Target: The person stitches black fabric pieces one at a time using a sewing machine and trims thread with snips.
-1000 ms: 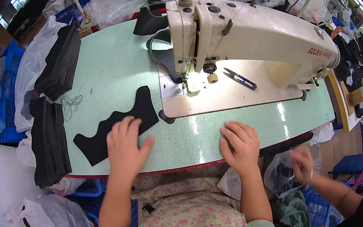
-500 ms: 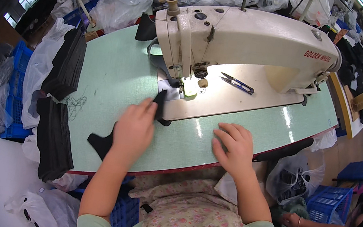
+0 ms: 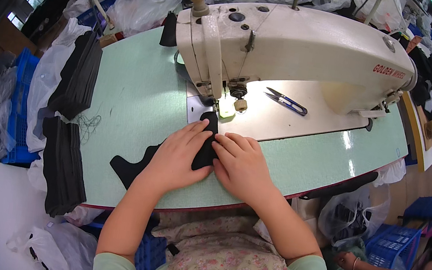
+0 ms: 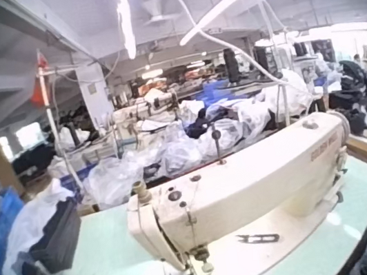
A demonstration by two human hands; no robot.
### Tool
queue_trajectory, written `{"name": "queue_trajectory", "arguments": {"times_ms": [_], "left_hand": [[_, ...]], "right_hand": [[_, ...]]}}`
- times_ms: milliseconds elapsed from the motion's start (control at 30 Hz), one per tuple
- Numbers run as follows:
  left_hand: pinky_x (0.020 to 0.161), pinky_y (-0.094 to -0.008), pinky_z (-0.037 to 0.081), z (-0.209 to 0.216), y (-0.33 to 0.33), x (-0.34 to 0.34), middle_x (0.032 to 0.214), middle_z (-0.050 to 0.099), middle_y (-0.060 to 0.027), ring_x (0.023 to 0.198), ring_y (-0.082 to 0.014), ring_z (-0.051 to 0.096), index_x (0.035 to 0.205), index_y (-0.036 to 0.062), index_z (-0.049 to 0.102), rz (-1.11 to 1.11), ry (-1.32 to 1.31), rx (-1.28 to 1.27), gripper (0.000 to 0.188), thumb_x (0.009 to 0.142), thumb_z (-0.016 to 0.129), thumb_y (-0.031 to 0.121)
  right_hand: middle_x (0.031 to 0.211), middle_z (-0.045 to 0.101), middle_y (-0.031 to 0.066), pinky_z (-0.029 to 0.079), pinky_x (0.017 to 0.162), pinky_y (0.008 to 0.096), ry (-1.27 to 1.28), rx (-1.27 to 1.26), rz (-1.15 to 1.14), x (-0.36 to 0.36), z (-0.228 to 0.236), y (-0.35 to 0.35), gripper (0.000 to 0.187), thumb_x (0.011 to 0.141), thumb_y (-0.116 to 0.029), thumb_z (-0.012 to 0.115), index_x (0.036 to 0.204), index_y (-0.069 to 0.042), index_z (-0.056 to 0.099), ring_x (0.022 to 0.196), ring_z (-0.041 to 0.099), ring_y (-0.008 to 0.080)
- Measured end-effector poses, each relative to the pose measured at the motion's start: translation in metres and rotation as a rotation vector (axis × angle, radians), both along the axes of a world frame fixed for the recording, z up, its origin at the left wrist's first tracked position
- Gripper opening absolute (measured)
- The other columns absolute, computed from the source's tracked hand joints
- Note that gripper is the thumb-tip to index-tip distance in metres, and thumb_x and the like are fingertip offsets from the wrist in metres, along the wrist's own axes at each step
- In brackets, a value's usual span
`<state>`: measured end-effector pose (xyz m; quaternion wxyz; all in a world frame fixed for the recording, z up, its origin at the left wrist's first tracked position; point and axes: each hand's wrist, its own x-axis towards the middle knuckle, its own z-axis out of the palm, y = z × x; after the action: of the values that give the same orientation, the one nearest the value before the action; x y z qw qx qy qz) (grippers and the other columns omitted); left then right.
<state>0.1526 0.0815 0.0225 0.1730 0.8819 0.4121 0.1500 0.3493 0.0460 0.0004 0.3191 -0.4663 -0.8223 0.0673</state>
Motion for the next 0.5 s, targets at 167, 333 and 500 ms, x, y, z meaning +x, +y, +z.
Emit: {"name": "queue_trajectory", "arguments": {"times_ms": [167,333,500], "left_hand": [[0.114,-0.0461,0.036,-0.002,0.006,-0.002,0.151,0.046,-0.0147,0.139,-0.0341,0.043,0.135,0.0033,0.053,-0.021,0.004,0.032,0.071,0.072,0.078,0.024],[0.114,-0.0459,0.036,-0.005,0.011,0.003,0.150,0.047,-0.0147,0.138,-0.0339,0.043,0.134,0.0031,0.054,0.011,0.038,0.069,0.069,0.074,0.076,0.028],[0.114,-0.0456,0.035,-0.005,0.017,0.005,0.149,0.048,-0.0160,0.138,-0.0342,0.043,0.134,0.0024,0.055,0.021,0.046,0.069,0.067,0.075,0.076,0.028]], "right_hand": [[0.122,0.065,0.0122,0.045,0.098,0.0415,0.041,0.008,-0.033,-0.002,-0.001,0.001,0.035,0.079,-0.014,0.069,0.111,0.001,0.068,0.117,0.058,0.0280],[0.127,0.064,0.0132,0.044,0.100,0.0425,0.012,0.001,-0.061,-0.003,-0.005,0.002,0.038,0.081,-0.013,0.069,0.116,0.002,0.066,0.120,0.056,0.0301],[0.130,0.062,0.0141,0.043,0.100,0.0429,-0.021,0.010,-0.069,-0.004,-0.007,0.005,0.040,0.083,-0.012,0.067,0.120,0.002,0.064,0.124,0.054,0.0312]]}}
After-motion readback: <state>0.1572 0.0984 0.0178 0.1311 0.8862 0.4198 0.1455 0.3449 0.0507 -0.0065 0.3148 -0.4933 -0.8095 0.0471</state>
